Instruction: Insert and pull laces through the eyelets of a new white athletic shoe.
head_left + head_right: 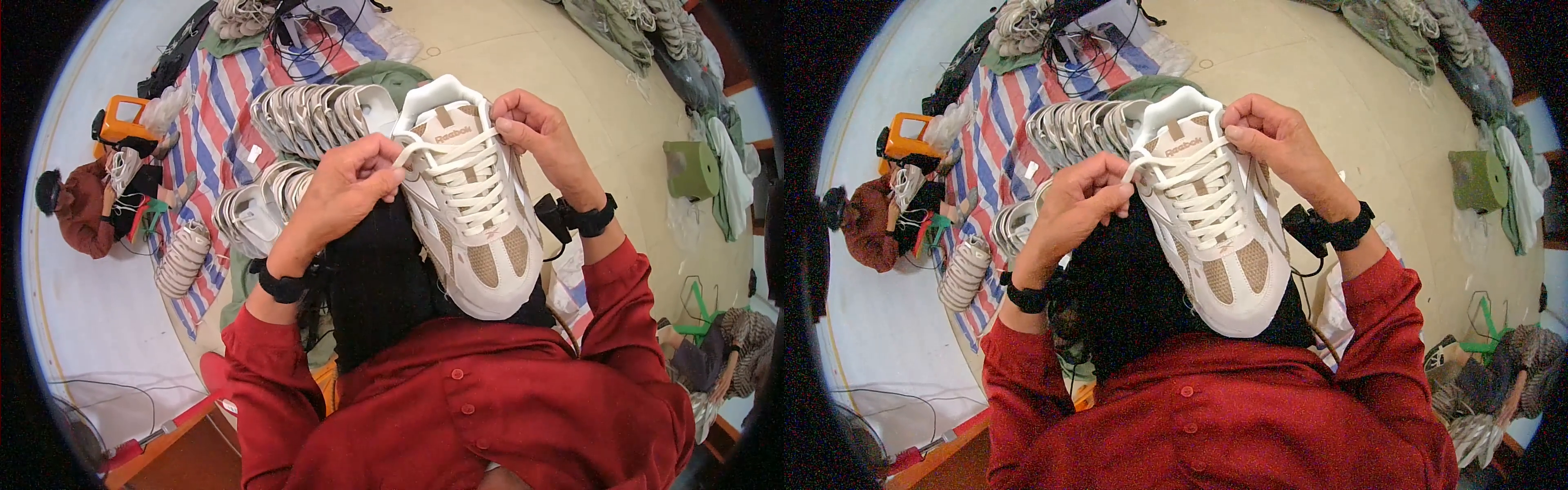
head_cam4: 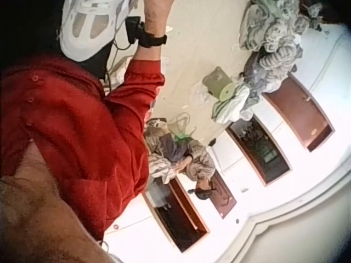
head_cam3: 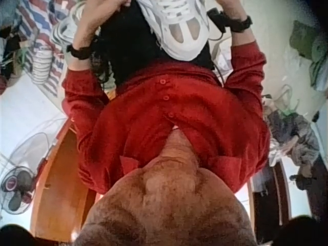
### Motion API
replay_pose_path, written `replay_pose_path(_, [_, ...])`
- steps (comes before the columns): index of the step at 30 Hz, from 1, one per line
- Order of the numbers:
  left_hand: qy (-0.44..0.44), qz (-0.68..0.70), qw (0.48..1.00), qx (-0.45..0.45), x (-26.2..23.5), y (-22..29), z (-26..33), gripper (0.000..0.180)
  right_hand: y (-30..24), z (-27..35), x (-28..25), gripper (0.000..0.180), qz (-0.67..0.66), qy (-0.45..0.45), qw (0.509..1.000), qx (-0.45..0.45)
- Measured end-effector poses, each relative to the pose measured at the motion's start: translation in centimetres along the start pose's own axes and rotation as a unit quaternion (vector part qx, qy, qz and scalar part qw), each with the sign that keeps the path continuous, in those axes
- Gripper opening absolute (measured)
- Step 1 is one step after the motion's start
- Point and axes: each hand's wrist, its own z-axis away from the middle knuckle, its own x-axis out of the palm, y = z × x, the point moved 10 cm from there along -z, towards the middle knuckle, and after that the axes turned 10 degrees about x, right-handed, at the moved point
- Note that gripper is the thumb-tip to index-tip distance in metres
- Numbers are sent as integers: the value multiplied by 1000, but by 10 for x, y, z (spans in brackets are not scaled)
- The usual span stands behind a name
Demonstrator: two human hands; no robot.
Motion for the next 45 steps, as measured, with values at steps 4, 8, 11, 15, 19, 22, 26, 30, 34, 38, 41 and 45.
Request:
replay_pose_path(4, [7,-4,999,34,10,10,-9,21,-11,6,-1,12,39,36,998,-36])
replay_pose_path(8, [24,-66,996,49,3,13,-12,20,-17,14,-10,11,88,96,990,-48])
replay_pose_path(11, [117,-266,952,96,-21,26,-8,20,-34,29,-16,11,139,148,968,-147])
replay_pose_path(15, [155,-335,902,225,-12,63,7,23,-48,43,15,14,252,75,943,-203])
replay_pose_path(19, [75,-280,931,221,22,63,4,22,-51,42,35,18,342,44,916,-204])
replay_pose_path(22, [39,-296,932,207,31,55,-3,19,-57,39,42,17,391,25,896,-210])
replay_pose_path(26, [34,-303,926,221,37,58,-7,12,-57,41,47,12,405,17,888,-218])
replay_pose_path(30, [31,-279,934,223,39,64,-6,10,-59,49,49,14,411,17,885,-218])
replay_pose_path(34, [1,-267,934,237,40,67,-6,11,-52,55,56,16,418,-36,889,-182])
replay_pose_path(38, [-29,-287,929,230,46,63,-7,12,-44,57,57,14,493,-33,856,-154])
replay_pose_path(41, [-13,-320,917,237,47,71,-1,10,-56,72,71,15,544,-17,810,-216])
replay_pose_path(45, [4,-383,889,250,48,78,6,8,-56,72,69,16,547,3,806,-226])
